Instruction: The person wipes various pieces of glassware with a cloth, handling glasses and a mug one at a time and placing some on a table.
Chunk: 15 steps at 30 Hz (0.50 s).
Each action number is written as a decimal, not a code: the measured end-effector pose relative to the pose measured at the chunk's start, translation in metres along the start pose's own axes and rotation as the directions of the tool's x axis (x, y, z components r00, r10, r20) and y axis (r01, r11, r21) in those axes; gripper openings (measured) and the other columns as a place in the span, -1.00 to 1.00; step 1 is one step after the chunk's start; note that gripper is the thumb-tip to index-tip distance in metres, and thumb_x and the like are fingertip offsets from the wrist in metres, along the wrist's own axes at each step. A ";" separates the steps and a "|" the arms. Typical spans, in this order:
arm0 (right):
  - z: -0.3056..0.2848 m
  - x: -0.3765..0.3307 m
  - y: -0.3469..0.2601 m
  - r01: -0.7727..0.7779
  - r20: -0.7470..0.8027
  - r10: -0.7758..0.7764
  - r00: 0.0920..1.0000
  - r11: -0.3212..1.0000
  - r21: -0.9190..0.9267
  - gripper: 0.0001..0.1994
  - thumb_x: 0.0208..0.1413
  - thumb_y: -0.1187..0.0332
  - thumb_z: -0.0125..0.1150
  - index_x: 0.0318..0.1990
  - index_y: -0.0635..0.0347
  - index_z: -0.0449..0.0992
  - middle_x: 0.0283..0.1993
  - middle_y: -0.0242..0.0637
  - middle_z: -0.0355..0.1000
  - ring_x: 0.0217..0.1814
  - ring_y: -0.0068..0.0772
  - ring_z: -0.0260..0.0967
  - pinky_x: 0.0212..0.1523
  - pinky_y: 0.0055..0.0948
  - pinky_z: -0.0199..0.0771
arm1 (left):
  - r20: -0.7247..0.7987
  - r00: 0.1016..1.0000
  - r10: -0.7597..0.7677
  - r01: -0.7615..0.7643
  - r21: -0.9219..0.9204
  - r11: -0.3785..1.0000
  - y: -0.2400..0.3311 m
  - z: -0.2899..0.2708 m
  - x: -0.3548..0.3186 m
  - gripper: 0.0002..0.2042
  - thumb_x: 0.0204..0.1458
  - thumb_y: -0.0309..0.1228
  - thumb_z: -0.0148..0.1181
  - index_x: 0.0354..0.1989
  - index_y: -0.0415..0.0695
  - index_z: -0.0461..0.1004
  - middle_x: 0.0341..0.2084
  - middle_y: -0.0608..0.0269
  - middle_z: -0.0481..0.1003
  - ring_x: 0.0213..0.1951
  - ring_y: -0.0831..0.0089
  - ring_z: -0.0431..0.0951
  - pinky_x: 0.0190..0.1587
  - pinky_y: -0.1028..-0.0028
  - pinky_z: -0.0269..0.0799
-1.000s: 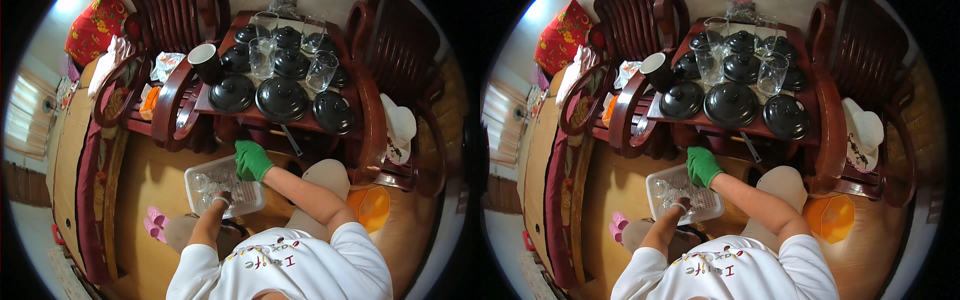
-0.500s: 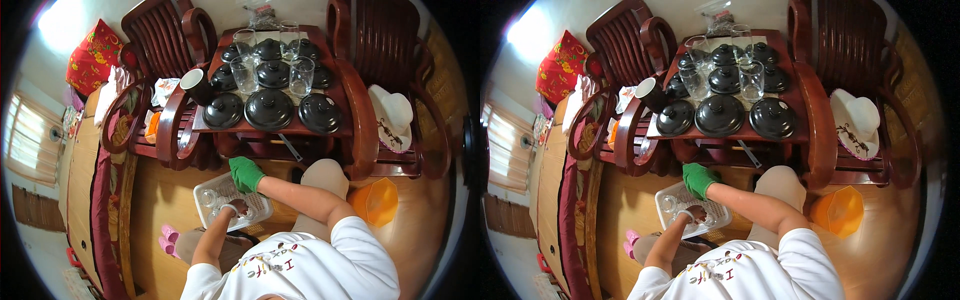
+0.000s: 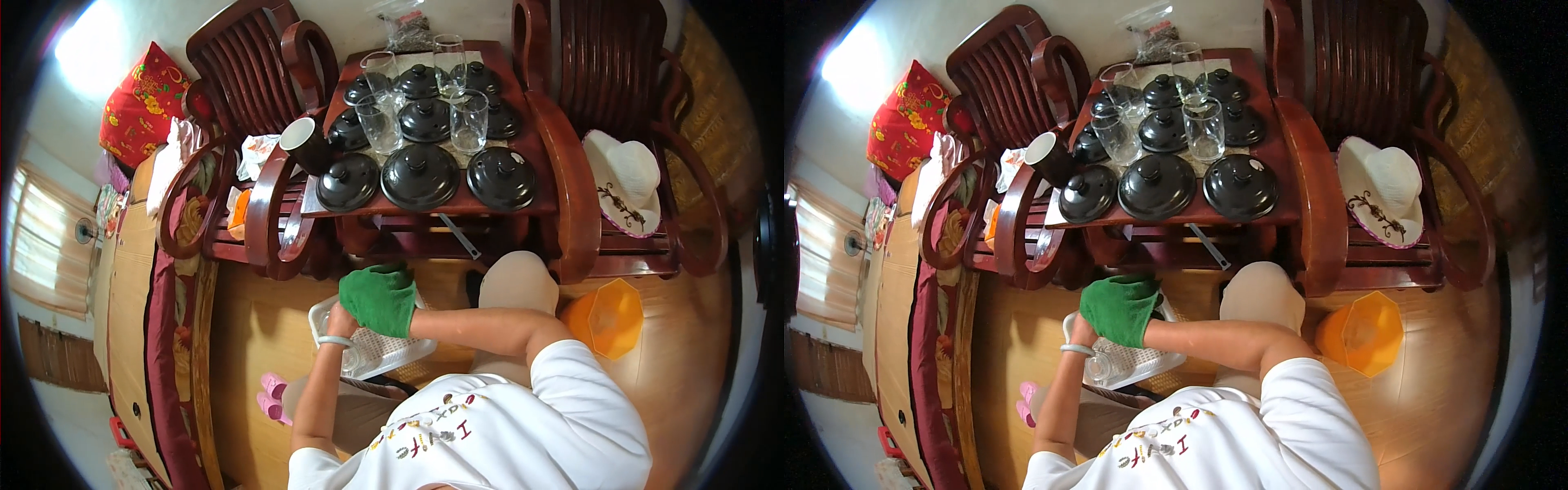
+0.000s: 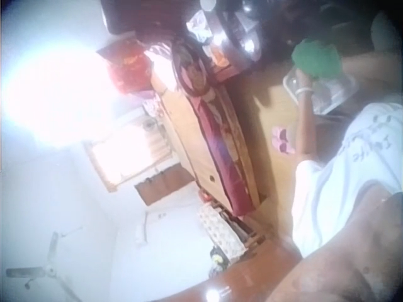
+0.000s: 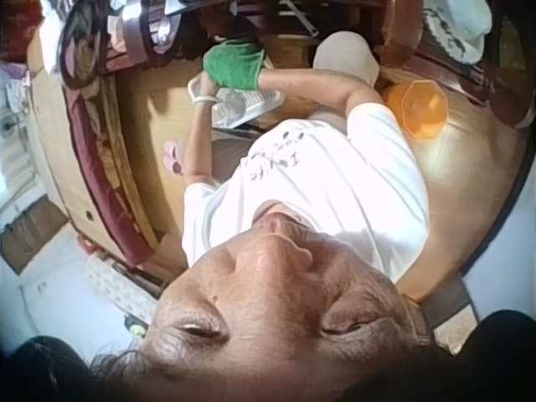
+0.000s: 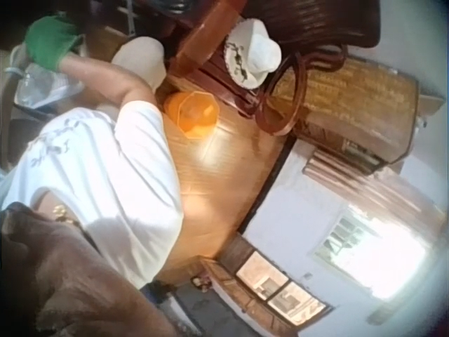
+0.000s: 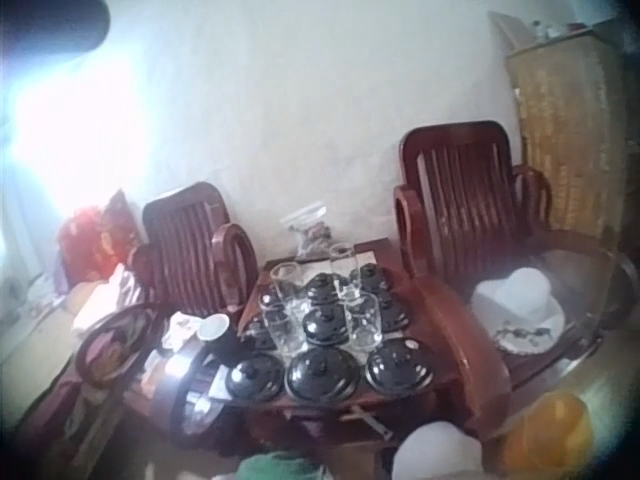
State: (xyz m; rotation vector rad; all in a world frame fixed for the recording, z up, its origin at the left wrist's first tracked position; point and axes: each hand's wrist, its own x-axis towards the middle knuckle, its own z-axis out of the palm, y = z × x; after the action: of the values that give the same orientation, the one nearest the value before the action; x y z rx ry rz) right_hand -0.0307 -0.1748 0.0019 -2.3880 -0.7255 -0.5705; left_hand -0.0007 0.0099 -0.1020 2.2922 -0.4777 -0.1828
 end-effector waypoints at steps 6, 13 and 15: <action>0.029 -0.014 0.026 -0.155 0.157 0.156 0.975 0.988 -0.018 -0.74 -0.41 0.29 0.26 -0.49 0.22 0.45 -0.49 -0.11 0.40 -0.39 -0.13 0.41 -0.36 -0.26 0.38 | 0.030 0.965 -0.262 0.257 -0.332 0.908 0.083 0.000 -0.018 -0.85 -0.03 -0.39 0.14 -0.42 -0.25 0.48 -0.61 0.23 0.52 -0.55 0.52 0.49 -0.49 0.49 0.34; 0.051 -0.019 0.079 -0.314 0.404 0.035 0.914 0.691 0.651 -0.60 -0.29 0.31 0.32 -0.22 0.14 0.36 -0.35 -0.26 0.41 -0.34 -0.28 0.37 -0.30 -0.36 0.38 | 0.092 0.992 -0.081 0.119 -0.543 0.831 0.078 -0.012 -0.019 -0.83 -0.01 -0.42 0.18 -0.56 -0.23 0.45 -0.66 0.32 0.48 -0.55 0.61 0.47 -0.49 0.57 0.34; 0.044 -0.019 0.076 -0.548 0.552 0.072 0.831 0.284 0.787 -0.80 -0.04 0.36 0.14 -0.22 0.11 0.41 -0.35 -0.42 0.40 -0.38 -0.54 0.31 -0.36 -0.51 0.36 | 0.129 0.991 -0.024 0.104 -0.657 0.746 0.081 -0.022 -0.019 -0.84 0.04 -0.43 0.16 -0.53 -0.22 0.43 -0.63 0.31 0.49 -0.53 0.61 0.47 -0.48 0.60 0.36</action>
State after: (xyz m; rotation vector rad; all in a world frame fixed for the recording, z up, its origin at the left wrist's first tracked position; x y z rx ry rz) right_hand 0.0109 -0.2063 -0.0712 -1.3946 -0.4690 0.5191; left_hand -0.0353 -0.0190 -0.0281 1.5918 -0.3169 -0.4450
